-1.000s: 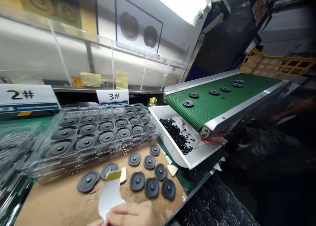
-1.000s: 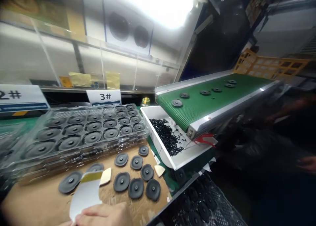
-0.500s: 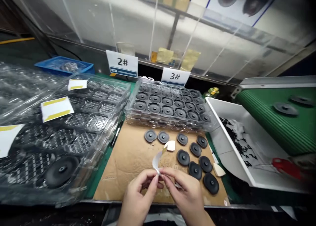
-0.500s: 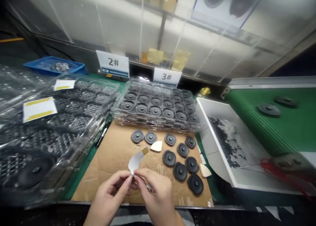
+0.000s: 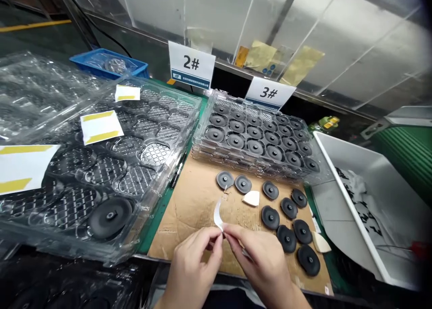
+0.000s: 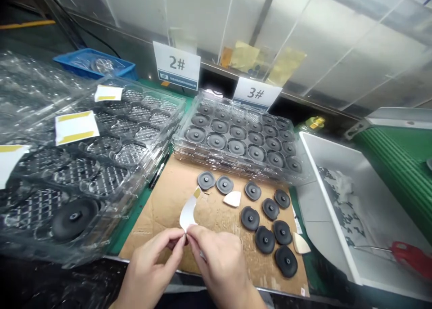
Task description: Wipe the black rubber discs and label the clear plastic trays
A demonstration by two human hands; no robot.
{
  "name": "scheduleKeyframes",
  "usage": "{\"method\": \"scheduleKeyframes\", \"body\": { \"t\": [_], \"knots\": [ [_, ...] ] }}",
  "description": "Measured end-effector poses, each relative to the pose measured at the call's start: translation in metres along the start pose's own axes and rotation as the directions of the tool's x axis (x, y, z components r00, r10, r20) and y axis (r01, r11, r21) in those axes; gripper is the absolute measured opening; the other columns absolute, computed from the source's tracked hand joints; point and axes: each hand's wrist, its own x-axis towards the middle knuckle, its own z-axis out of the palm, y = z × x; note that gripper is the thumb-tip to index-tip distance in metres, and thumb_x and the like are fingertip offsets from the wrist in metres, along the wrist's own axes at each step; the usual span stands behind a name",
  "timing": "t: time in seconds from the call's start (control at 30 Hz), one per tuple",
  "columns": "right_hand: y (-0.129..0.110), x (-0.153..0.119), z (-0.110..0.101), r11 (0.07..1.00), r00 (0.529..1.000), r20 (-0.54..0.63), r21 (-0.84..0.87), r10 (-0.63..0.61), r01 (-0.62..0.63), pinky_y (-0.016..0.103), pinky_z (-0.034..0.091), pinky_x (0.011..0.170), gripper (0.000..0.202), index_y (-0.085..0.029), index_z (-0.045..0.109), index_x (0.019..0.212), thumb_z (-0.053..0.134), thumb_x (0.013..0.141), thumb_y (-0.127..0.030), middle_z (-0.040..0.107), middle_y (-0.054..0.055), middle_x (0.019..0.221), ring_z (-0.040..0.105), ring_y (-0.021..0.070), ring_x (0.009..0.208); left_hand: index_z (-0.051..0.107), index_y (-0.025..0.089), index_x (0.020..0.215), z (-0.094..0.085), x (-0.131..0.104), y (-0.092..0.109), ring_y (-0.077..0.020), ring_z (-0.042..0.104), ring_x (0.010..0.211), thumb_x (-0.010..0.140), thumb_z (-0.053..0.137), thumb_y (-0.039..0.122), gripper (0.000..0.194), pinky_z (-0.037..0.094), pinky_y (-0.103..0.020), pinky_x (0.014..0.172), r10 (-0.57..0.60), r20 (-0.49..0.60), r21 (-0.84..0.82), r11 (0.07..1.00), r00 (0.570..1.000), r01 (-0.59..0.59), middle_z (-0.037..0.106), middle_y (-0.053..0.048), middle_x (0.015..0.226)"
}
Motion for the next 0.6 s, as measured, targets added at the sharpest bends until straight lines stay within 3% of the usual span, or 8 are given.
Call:
{"method": "scheduleKeyframes", "body": {
  "t": [0.1,0.2,0.33,0.6],
  "knots": [
    [-0.002,0.006,0.004,1.000,0.999,0.019,-0.001,0.028,-0.028,0.021,0.048,0.059,0.015,-0.017,0.059,0.096,0.052,0.083,-0.015,0.070,0.003,0.078,0.065,0.0129,0.060,0.057,0.020,0.082,-0.002,0.001,-0.004,-0.0117,0.062,0.066,0.081,0.050,0.014,0.010,0.047,-0.019,0.062,0.042,-0.010,0.077,0.996,0.999,-0.041,0.066,0.001,0.072],
    [-0.005,0.012,0.007,0.986,0.987,0.055,0.061,0.154,-0.157,0.019,0.048,0.056,0.011,-0.018,0.060,0.089,0.052,0.081,-0.015,0.070,0.001,0.075,0.064,0.0119,0.058,0.057,0.020,0.082,-0.003,0.003,-0.007,-0.0116,0.062,0.066,0.080,0.051,0.014,0.009,0.047,-0.020,0.061,0.063,-0.022,0.077,0.995,0.998,-0.061,0.066,0.002,0.072],
    [-0.009,0.016,0.012,0.931,0.944,0.128,0.168,0.305,-0.324,0.016,0.048,0.055,0.011,-0.019,0.059,0.085,0.051,0.078,-0.014,0.069,0.000,0.075,0.062,0.0096,0.055,0.058,0.021,0.082,-0.004,0.003,-0.010,-0.0115,0.062,0.066,0.080,0.051,0.014,0.010,0.047,-0.020,0.060,0.043,-0.016,0.057,0.997,0.999,-0.042,0.066,0.002,0.072],
    [-0.008,0.020,0.017,0.789,0.868,0.230,0.363,0.440,-0.495,0.016,0.050,0.057,0.007,-0.018,0.057,0.076,0.052,0.076,-0.015,0.068,-0.001,0.071,0.062,0.0105,0.060,0.058,0.021,0.080,-0.007,0.002,-0.012,-0.0114,0.062,0.067,0.080,0.051,0.014,0.010,0.046,-0.020,0.061,-0.014,0.018,0.009,1.000,1.000,0.013,0.066,0.002,0.074]
  ]
}}
